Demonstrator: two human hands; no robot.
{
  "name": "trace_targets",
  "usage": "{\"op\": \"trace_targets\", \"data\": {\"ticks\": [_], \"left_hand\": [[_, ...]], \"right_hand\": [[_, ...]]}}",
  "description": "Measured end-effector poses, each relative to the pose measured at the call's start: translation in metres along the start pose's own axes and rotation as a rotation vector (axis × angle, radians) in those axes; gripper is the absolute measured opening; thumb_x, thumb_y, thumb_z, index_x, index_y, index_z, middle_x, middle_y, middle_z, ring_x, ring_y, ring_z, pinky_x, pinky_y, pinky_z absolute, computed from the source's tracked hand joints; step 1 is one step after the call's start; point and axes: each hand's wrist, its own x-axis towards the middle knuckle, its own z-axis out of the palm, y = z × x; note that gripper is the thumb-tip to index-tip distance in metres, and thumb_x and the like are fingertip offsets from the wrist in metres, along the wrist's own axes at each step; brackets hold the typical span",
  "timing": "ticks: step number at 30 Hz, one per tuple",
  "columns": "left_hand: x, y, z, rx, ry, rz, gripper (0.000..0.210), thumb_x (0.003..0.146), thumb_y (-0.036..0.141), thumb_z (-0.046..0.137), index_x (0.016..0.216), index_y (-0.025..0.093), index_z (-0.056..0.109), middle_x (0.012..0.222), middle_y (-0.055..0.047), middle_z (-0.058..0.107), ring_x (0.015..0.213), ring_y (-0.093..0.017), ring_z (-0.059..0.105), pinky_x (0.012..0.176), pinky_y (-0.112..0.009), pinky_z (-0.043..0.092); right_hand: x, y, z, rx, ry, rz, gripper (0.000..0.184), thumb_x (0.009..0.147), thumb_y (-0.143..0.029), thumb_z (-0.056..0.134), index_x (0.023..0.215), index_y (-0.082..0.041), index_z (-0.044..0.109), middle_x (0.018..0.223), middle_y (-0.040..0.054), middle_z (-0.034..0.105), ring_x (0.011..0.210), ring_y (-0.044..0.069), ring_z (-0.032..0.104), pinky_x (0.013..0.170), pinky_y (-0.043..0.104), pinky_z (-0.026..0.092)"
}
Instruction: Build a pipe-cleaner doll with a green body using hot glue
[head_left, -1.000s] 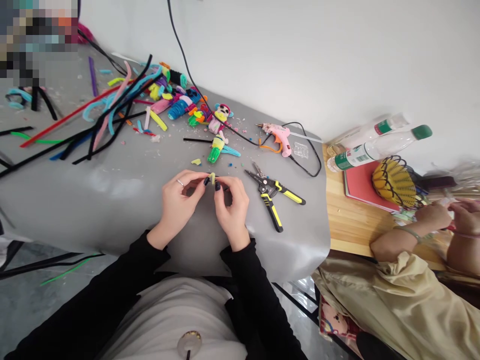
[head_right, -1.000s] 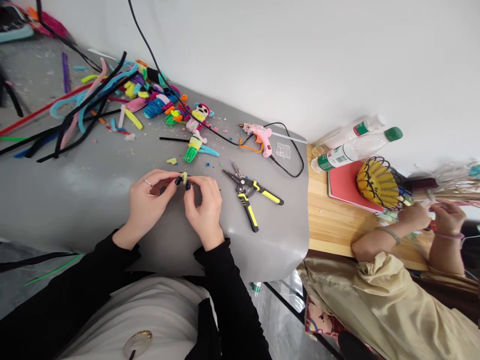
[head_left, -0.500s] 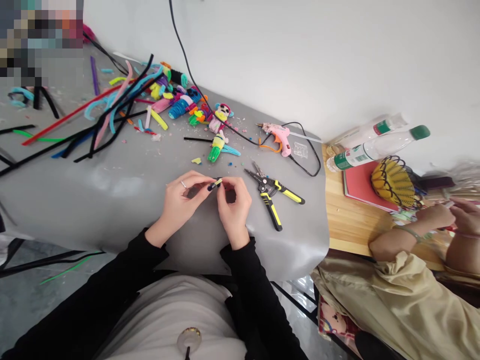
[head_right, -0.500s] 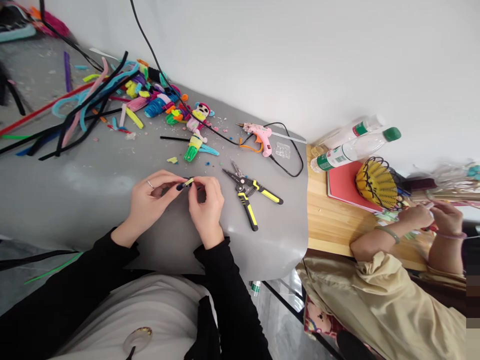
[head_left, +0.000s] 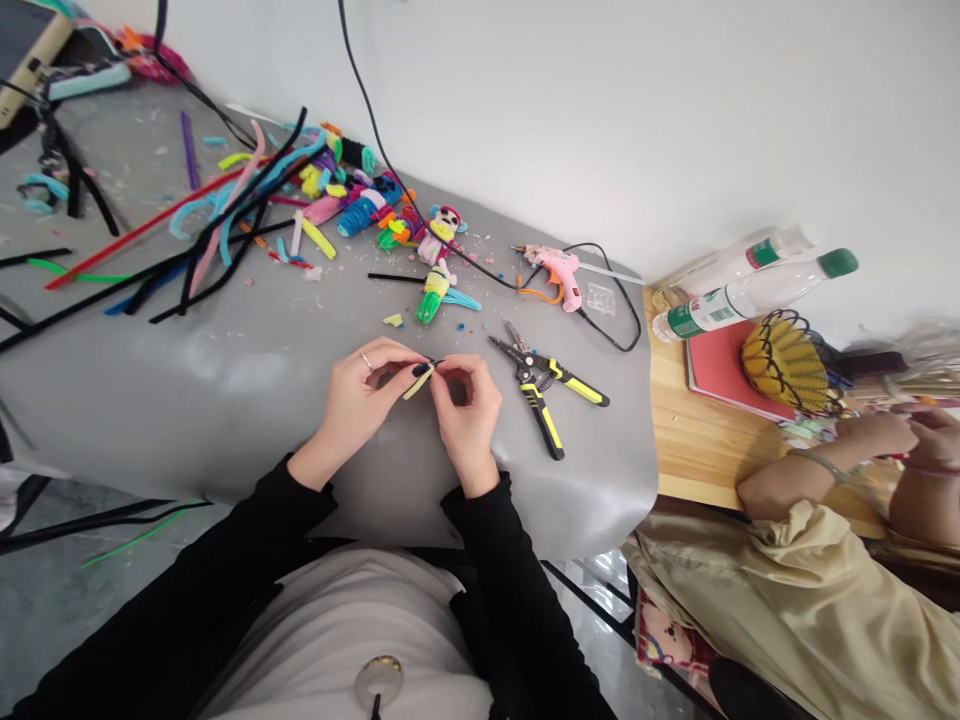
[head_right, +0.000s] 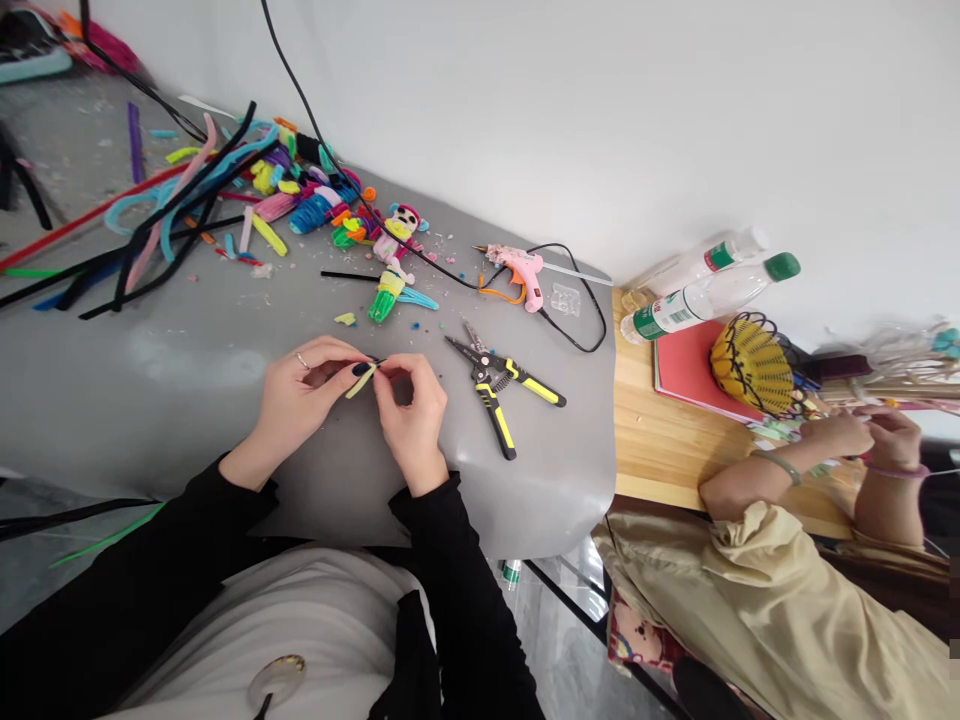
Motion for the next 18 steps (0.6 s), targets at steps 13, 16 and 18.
{"op": "trace_targets", "data": {"ticks": [13, 16, 18], "left_hand": [[-0.0007, -0.0081, 0.0006, -0.036, 0.140, -0.009, 0.008, 0.088, 0.029, 0.076, 0.085, 0.022, 0.076, 0.085, -0.003, 0.074, 0.077, -0.017, 0.068, 0.069, -0.029, 0.055], [0.0000, -0.0068, 0.0000, -0.013, 0.127, 0.031, 0.012, 0.088, 0.033, 0.077, 0.084, 0.022, 0.076, 0.084, -0.003, 0.074, 0.078, -0.017, 0.068, 0.069, -0.030, 0.055], [0.0005, -0.0057, -0.0002, -0.009, 0.114, 0.056, 0.014, 0.089, 0.035, 0.078, 0.083, 0.022, 0.077, 0.085, -0.004, 0.074, 0.078, -0.017, 0.067, 0.069, -0.029, 0.055]], "right_hand": [[0.0014, -0.0052, -0.0019, -0.048, -0.149, 0.019, 0.008, 0.100, -0.028, 0.062, 0.094, -0.022, 0.065, 0.088, 0.0017, 0.070, 0.082, 0.015, 0.065, 0.077, 0.030, 0.055], [0.0007, -0.0049, -0.0020, -0.065, -0.171, 0.004, 0.010, 0.100, -0.027, 0.061, 0.091, -0.022, 0.065, 0.087, 0.0016, 0.071, 0.082, 0.016, 0.065, 0.077, 0.030, 0.055], [0.0000, -0.0038, -0.0017, -0.043, -0.143, 0.032, 0.010, 0.100, -0.028, 0.060, 0.095, -0.022, 0.067, 0.090, 0.0024, 0.073, 0.083, 0.015, 0.067, 0.077, 0.029, 0.056]]}}
